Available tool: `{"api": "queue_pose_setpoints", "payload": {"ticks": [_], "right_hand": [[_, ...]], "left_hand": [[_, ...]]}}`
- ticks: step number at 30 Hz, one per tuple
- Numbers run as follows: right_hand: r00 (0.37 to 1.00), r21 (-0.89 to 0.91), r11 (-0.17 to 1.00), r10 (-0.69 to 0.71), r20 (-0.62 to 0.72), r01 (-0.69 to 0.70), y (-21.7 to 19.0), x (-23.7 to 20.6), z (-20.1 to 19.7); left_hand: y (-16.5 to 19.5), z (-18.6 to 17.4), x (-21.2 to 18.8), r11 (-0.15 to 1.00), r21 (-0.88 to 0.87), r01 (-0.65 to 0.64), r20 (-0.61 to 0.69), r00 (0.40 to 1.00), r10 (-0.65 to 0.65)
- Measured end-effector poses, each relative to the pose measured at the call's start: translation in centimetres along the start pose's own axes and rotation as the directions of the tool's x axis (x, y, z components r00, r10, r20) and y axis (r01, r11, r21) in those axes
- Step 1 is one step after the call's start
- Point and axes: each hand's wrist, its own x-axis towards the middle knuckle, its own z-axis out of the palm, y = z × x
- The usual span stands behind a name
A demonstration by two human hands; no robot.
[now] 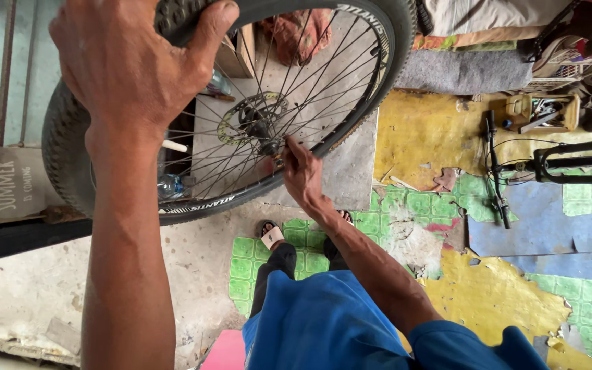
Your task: The person removes the rear wheel from a bicycle using a wrench, then uses a small tool to adjust the spokes and hub area. The wheel is held and rotated while the person works on the hub and spokes.
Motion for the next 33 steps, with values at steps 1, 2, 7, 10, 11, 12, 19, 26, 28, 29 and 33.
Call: {"api": "queue_pose_setpoints", "payload": {"ticks": [1,2,7,10,11,12,19,26,28,29,33], "right_hand": [[0.994,0.058,0.993,-0.102,-0.028,0.103,0.3,0.2,-0.7],[0.978,0.115,0.972,-0.200,-0.056,0.206,0.5,0.3,-1.2],[0.991,-0.015,0.993,-0.115,0.066,0.116,1.6,0.4,-1.1],[0.997,-0.028,0.999,-0.043,0.065,0.045,1.6,0.0,-0.1],[0.998,-0.015,0.999,-0.042,0.052,0.043,1.7,0.0,-0.1],[0.992,-0.040,0.991,-0.127,0.023,0.128,1.7,-0.1,-0.1],[0.991,-0.039,0.990,-0.133,0.007,0.134,1.1,-0.3,-0.9],[0.996,-0.065,0.995,-0.075,0.042,0.078,0.8,-0.6,-0.3],[0.996,-0.028,0.995,-0.093,-0.003,0.093,1.1,-0.7,-0.3],[0.994,-0.008,0.995,-0.101,-0.028,0.101,1.3,-0.8,-0.3],[0.974,0.019,0.974,-0.225,-0.012,0.225,1.9,-0.6,-1.1]], "left_hand": [[0.1,-0.1,0.0,0.999,-0.031,0.027,0.033,0.999,-0.026],[0.2,-0.1,0.0,0.997,-0.057,0.060,0.062,0.996,-0.057],[0.3,0.0,0.1,0.997,-0.030,0.071,0.024,0.997,-0.071],[0.1,0.1,0.1,0.999,-0.035,0.026,-0.018,0.999,-0.027],[0.1,0.1,0.0,0.999,-0.045,0.025,-0.014,1.000,-0.026],[-0.1,0.2,0.0,0.998,-0.055,0.024,-0.010,1.000,-0.025],[0.0,0.7,-0.8,0.998,-0.055,0.033,0.000,0.999,-0.033],[-0.1,1.0,-0.9,1.000,-0.006,0.009,-0.035,0.999,-0.009],[0.0,0.9,-0.9,0.999,-0.026,0.021,-0.019,1.000,-0.021],[0.0,0.9,-0.8,0.999,-0.034,0.026,-0.007,1.000,-0.026],[0.2,0.7,-0.6,0.999,-0.035,0.026,-0.004,1.000,-0.027]]}}
